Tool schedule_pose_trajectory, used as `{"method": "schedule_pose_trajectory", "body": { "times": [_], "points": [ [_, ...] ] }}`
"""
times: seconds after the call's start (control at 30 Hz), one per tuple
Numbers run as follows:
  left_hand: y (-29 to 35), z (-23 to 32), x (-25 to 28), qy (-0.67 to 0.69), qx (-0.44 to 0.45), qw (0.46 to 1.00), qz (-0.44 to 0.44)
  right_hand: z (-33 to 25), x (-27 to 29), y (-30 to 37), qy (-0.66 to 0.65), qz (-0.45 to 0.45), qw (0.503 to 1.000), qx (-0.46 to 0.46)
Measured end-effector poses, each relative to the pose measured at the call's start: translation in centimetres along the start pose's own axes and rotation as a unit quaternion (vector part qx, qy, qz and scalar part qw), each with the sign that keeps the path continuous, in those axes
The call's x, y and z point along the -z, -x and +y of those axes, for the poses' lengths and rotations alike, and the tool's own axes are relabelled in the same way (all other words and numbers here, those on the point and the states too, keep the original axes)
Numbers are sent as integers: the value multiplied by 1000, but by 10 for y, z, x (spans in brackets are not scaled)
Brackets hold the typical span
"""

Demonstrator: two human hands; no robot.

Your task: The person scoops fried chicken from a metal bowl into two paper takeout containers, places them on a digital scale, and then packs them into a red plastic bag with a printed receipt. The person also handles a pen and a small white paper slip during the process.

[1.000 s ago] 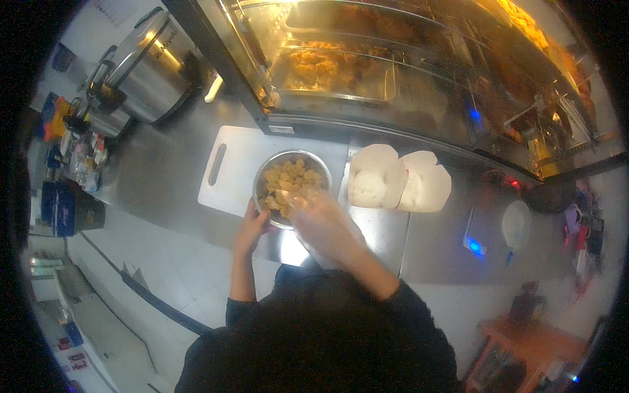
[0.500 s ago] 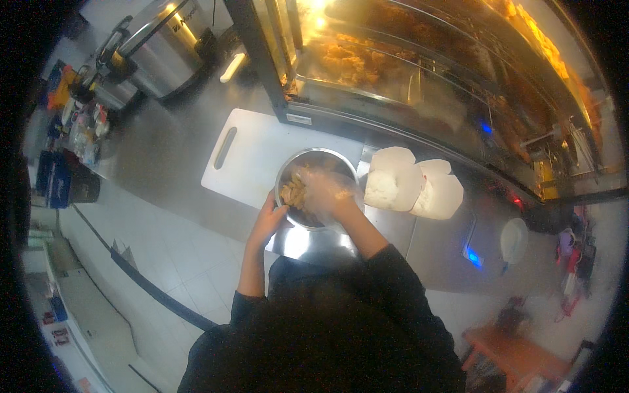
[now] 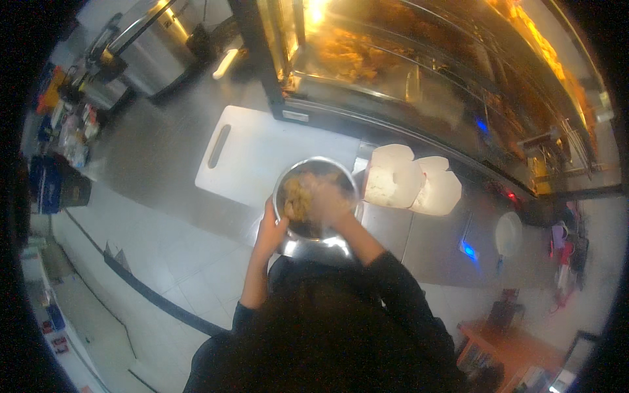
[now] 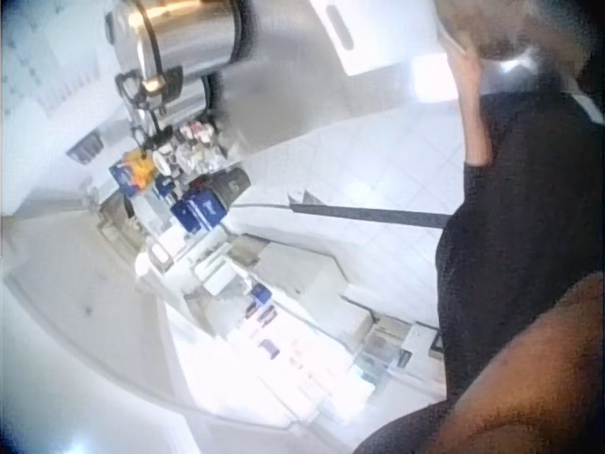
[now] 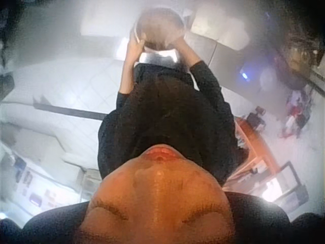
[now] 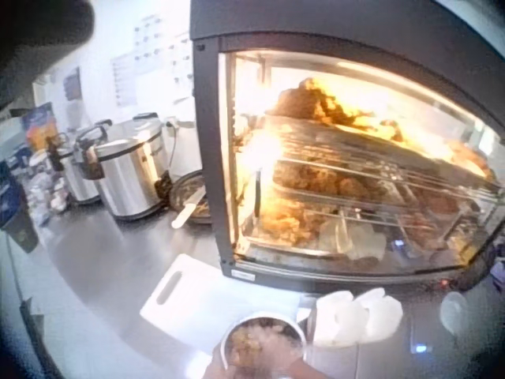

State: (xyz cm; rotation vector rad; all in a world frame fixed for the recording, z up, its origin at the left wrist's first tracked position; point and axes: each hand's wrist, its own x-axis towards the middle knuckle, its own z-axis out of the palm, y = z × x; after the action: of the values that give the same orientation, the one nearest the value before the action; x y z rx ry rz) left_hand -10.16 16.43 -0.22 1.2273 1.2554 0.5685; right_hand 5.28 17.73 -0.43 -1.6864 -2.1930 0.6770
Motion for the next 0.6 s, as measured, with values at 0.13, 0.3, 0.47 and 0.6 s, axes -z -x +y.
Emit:
{"method": "schedule_pose_trajectory", "body": {
  "times": [0.13, 0.3, 0.47, 0.6],
  "points": [
    [23, -49, -11, -125, -133, 983, -11, -24, 16, 40, 11, -100, 991, -93],
    [57, -22, -45, 11, 54, 989, -134, -1, 11, 101, 40, -191, 966, -167],
    [50, -51, -95, -67, -92, 967, -230, 34, 2, 168, -24, -113, 946, -304],
    [46, -25, -152, 48, 20, 948, -313, 84, 0, 219, -38, -16, 959, -279]
  ]
}}
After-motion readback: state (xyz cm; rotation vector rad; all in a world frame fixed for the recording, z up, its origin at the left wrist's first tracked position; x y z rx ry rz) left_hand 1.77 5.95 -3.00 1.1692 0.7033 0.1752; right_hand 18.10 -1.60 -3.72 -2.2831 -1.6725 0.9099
